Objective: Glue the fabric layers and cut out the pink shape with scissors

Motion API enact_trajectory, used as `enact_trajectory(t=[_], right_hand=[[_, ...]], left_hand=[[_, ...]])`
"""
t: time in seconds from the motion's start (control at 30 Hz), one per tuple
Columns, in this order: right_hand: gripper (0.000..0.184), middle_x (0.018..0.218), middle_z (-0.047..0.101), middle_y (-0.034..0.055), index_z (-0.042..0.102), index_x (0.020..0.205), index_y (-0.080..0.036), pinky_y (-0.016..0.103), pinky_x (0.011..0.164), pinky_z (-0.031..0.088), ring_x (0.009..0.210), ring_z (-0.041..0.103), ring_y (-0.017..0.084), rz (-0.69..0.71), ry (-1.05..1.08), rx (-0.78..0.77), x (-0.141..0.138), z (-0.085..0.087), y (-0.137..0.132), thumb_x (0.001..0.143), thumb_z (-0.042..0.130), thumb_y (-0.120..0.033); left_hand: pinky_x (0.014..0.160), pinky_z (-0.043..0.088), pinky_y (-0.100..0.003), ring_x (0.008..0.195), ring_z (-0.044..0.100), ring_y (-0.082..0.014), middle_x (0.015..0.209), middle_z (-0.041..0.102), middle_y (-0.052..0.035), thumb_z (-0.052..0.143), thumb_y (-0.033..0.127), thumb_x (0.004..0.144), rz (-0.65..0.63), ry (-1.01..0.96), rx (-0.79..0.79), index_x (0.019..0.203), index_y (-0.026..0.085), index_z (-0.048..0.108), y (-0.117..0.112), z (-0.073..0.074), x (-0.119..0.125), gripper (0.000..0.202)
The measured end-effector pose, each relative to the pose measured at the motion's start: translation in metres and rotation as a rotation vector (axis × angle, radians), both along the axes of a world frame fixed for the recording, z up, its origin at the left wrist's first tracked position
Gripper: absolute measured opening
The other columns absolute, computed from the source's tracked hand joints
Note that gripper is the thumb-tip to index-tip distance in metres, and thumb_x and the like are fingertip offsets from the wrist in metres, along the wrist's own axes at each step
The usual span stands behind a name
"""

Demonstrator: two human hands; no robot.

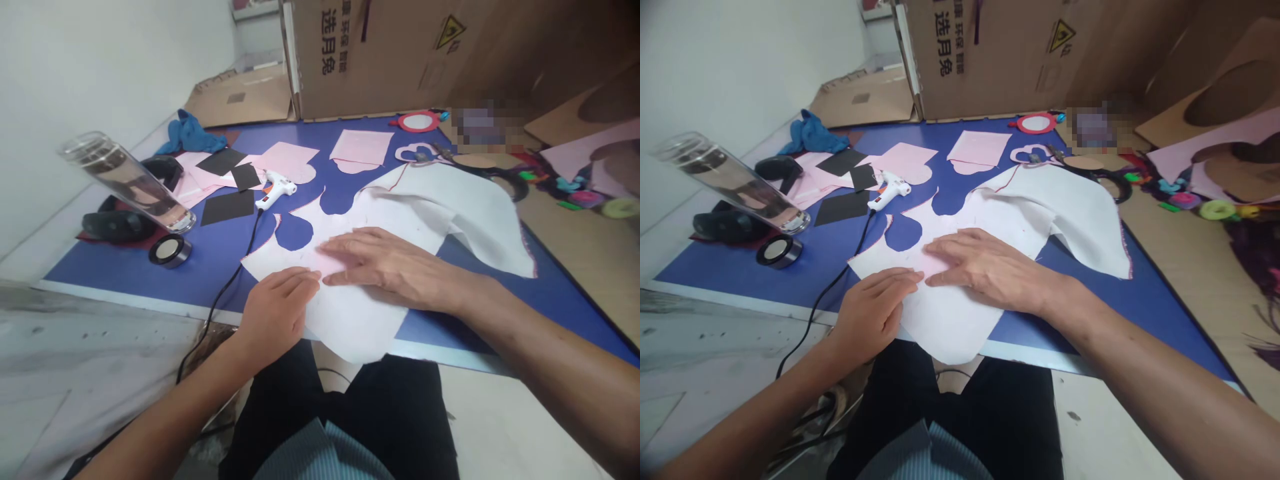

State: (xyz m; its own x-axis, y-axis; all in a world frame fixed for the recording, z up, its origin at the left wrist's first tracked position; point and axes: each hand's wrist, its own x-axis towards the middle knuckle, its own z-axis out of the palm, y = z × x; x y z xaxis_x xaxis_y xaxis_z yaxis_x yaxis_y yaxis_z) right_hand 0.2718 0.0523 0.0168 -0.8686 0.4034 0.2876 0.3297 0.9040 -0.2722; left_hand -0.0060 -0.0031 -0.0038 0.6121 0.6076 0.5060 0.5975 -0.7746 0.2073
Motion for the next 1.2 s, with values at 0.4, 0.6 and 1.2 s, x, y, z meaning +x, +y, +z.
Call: enact_trajectory(t=[0.4, 0.6, 1.2], right_hand=[[0.052, 0.165, 0.056, 0.0098, 0.077, 0.136, -0.032, 0.059, 0.115, 0.048, 0.148, 0.055, 0.036, -0.089, 0.042, 0.053, 0.010, -0.011, 0.010, 0.096, 0.061, -0.003], [0.052, 0.164, 0.058, 0.0097, 0.077, 0.135, -0.032, 0.059, 0.114, 0.049, 0.148, 0.057, 0.035, -0.097, 0.042, 0.047, 0.011, -0.007, 0.010, 0.096, 0.059, -0.002], [0.034, 0.129, 0.080, 0.0150, 0.082, 0.121, -0.023, 0.060, 0.095, 0.064, 0.116, 0.076, 0.037, -0.329, 0.176, 0.193, 0.006, -0.018, 0.013, 0.102, 0.057, -0.012]], left_hand=[[0.095, 0.065, -0.047, 0.113, 0.077, -0.0286, 0.118, 0.082, -0.0106, 0.046, -0.006, 0.087, -0.003, -0.004, -0.004, 0.111, 0.019, 0.066, 0.000, -0.001, 0.001, 0.040], [0.098, 0.064, -0.047, 0.115, 0.076, -0.0286, 0.118, 0.081, -0.0115, 0.046, -0.006, 0.088, -0.010, -0.001, -0.017, 0.111, 0.017, 0.066, 0.001, -0.002, 0.000, 0.038], [0.088, 0.053, -0.040, 0.107, 0.070, -0.0291, 0.116, 0.075, -0.0109, 0.067, 0.044, 0.098, 0.816, 0.023, -0.258, 0.111, 0.020, 0.071, 0.115, 0.040, -0.059, 0.028]])
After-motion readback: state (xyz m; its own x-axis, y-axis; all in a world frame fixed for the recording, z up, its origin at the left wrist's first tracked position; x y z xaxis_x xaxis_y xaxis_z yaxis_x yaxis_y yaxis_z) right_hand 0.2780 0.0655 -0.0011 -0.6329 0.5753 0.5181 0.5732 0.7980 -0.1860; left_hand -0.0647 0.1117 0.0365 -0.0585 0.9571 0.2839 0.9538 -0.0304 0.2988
